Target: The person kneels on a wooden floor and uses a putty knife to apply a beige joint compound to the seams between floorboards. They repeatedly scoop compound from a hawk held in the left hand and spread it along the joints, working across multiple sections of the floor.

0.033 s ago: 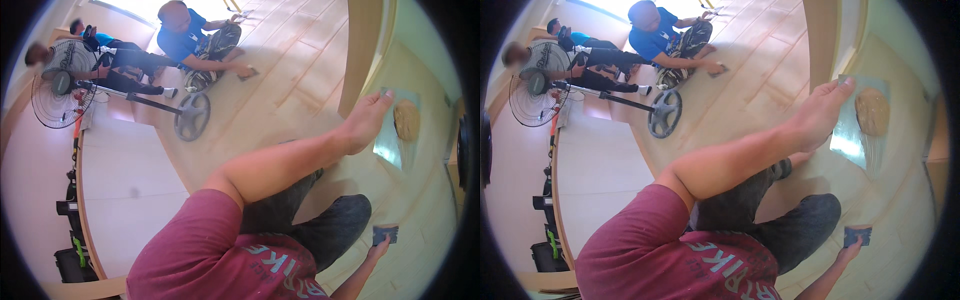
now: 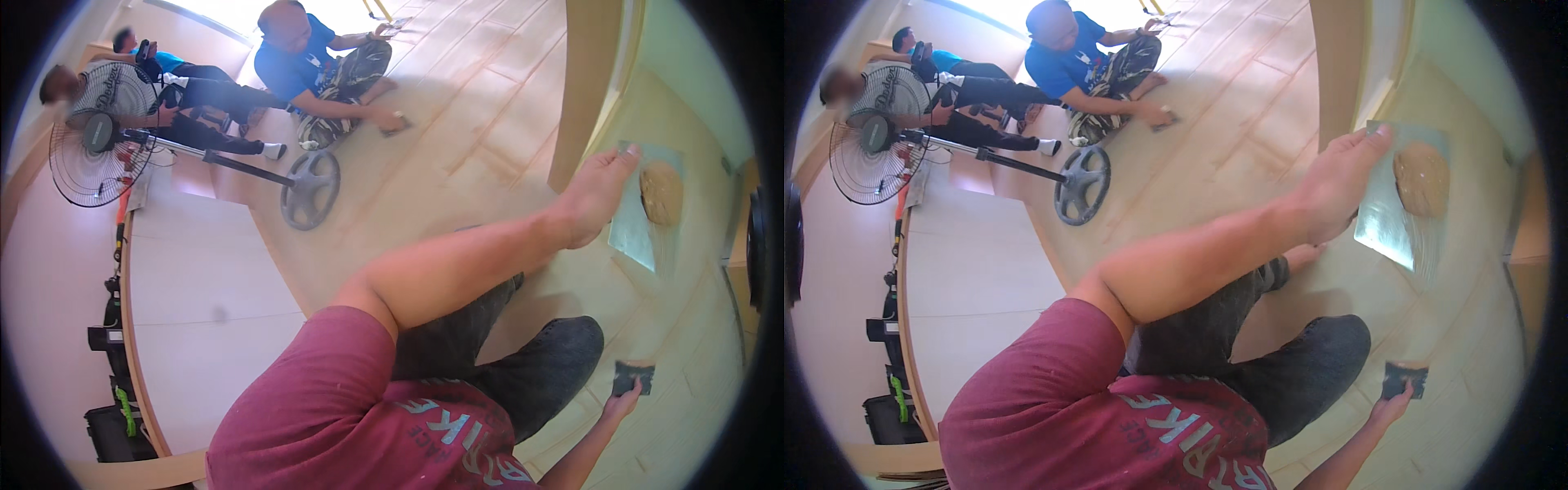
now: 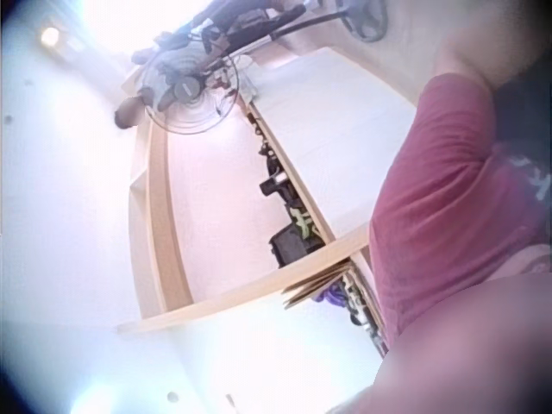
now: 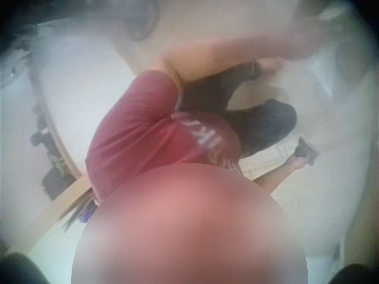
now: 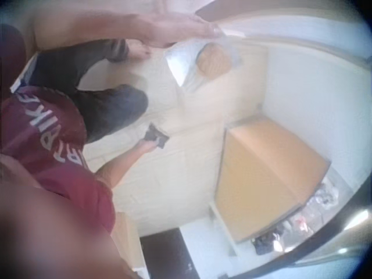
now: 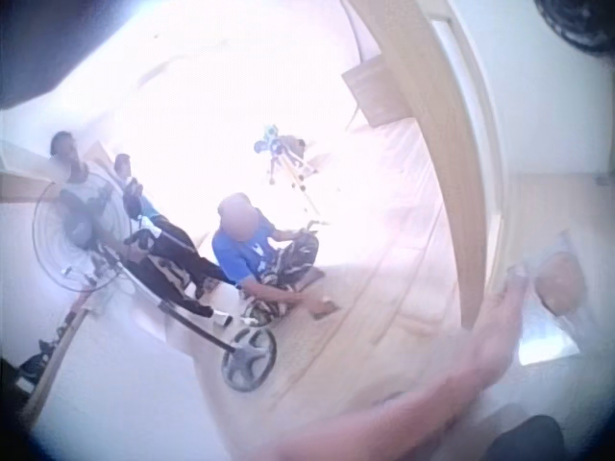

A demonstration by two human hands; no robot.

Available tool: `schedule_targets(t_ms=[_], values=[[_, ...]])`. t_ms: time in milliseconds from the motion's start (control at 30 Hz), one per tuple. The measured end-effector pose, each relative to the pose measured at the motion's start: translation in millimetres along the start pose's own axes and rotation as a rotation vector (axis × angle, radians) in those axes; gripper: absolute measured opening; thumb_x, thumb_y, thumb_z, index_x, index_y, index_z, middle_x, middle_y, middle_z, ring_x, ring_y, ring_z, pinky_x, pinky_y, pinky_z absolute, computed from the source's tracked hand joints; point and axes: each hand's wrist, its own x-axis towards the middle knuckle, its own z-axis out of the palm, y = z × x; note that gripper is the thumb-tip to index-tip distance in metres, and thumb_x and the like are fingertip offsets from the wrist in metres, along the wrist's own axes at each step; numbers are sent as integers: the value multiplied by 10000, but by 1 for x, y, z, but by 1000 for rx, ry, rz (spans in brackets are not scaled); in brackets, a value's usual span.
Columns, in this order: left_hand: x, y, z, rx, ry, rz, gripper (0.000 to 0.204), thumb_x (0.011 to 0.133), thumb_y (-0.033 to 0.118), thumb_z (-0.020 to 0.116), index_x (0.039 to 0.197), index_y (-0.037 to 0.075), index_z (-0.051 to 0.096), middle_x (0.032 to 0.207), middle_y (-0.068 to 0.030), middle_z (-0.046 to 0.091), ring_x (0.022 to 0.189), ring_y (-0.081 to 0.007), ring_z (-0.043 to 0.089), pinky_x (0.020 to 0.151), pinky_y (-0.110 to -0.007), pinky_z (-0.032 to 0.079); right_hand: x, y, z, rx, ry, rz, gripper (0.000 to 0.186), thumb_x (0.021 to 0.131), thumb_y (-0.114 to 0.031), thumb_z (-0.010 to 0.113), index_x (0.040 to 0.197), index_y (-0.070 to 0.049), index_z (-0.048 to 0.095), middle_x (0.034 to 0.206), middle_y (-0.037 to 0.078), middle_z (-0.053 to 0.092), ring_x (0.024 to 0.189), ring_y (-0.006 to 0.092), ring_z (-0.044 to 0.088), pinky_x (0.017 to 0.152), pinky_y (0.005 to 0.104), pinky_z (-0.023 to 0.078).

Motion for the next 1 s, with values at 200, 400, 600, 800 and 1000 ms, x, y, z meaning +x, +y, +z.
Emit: schedule_targets(t_ms=[200,400,600,800,1000], values=[[-17,-2,16,-264,-79,-3,413,1111,348,446,1334,13,538,1239,-127,645,1116,-262,657,1023,-458,537,4,-76,77,555,-444,-77,284,978,-199,653,1198,-23,617,1148,113,692,1010,258,655,809,411,524],[-55,6,28,-254,69,-16,407,1109,369,445,1323,38,551,1217,-111,649,1104,-237,661,995,-434,550,-34,-53,205,686,-662,176,236,1000,-199,594,1181,-50,622,1091,118,711,922,264,659,741,402,515],[-100,10,20,-224,62,-4,418,1115,378,414,1334,50,549,1214,-105,651,1098,-223,664,974,-424,557,-123,28,272,670,-757,443,239,994,-199,578,1185,-59,612,1080,128,701,921,286,658,731,417,547],[-113,21,4,-99,78,-36,447,1113,385,415,1355,30,537,1231,-117,650,1084,-235,668,974,-434,555,-167,50,279,416,-735,317,286,952,-217,621,1215,-109,593,1150,74,678,993,266,646,783,437,516],[-101,25,-27,-43,60,-56,458,1110,389,425,1353,21,548,1252,-128,659,1069,-244,684,963,-421,569,-156,40,268,326,-661,323,323,922,-231,667,1217,-116,605,1141,45,673,995,250,645,779,432,500]])
